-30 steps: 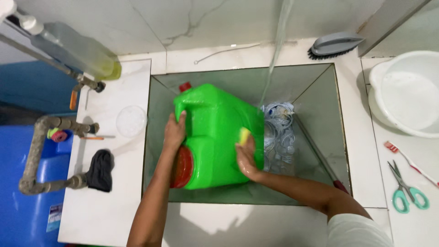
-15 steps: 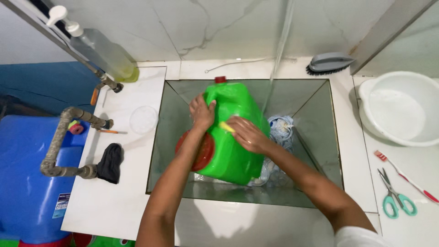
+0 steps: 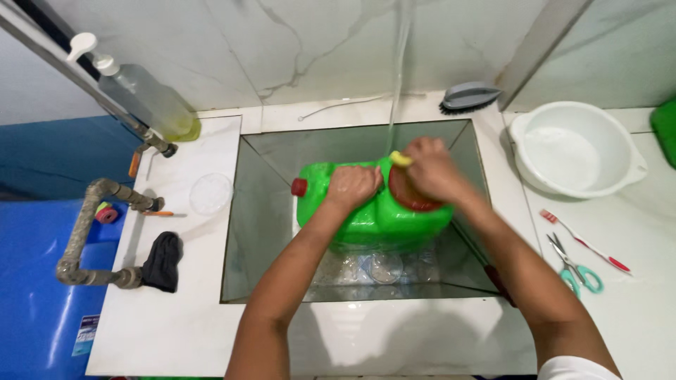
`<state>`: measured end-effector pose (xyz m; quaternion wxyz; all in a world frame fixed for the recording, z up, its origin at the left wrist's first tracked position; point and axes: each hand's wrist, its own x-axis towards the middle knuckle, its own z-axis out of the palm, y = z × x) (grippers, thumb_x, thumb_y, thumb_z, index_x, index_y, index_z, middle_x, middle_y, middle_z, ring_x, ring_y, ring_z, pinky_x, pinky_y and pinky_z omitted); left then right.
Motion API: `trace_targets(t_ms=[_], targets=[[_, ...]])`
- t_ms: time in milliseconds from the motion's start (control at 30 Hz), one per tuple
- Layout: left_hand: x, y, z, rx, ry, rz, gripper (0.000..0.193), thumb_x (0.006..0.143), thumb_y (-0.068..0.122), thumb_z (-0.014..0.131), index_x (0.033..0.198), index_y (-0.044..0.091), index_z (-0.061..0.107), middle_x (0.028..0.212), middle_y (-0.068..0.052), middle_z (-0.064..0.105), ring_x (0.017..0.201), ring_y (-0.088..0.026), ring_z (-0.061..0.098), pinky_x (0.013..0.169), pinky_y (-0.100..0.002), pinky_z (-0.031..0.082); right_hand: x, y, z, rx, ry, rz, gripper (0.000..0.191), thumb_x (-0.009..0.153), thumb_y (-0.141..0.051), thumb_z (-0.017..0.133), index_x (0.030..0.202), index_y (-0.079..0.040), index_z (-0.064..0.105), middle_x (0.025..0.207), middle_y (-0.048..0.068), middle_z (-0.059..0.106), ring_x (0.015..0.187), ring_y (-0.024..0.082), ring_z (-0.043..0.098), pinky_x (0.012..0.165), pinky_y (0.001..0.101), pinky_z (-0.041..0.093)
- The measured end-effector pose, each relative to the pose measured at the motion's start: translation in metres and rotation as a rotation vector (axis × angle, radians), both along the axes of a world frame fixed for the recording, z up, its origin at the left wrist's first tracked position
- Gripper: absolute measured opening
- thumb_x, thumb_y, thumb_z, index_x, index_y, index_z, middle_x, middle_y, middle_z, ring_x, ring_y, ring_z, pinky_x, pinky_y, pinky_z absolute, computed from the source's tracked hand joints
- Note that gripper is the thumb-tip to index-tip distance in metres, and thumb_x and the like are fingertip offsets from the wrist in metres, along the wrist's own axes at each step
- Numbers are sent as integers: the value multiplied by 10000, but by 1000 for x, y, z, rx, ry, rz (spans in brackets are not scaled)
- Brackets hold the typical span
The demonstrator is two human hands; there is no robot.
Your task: The person washes large green plastic jugs at a sink: they rinse a jug under running water, scrub its exterior and cap with a yellow sponge, use scissors to trim around a cap opening, scrub with a toothbrush, shake and empty water out of the jug, and place the cleaned jug on a stack of other jugs before starting on another jug.
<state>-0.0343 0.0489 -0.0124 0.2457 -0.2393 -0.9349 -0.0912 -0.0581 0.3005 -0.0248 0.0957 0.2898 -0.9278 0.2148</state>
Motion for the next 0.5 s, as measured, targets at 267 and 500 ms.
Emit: trace_targets(t_ms=[267, 500], targets=[[4, 55, -36, 26, -127, 17, 413, 991, 301, 526, 650, 111, 660, 577, -160, 660, 498, -351, 669, 506, -503, 554, 8, 7, 40, 121, 133, -183, 148, 865, -56, 587, 1005, -35, 634, 1090, 178, 604, 1037, 417, 540, 913, 512, 448], [5, 52, -27, 24, 4, -38, 390, 1011, 321, 554, 707, 93, 643, 520, -141, 632, 453, -346, 649, 457, -505, 539, 13, 68, 9, -49, 234, 29, 211, 726, 27, 514, 906, -19, 613, 951, 201, 602, 910, 401, 544, 803, 524, 417]])
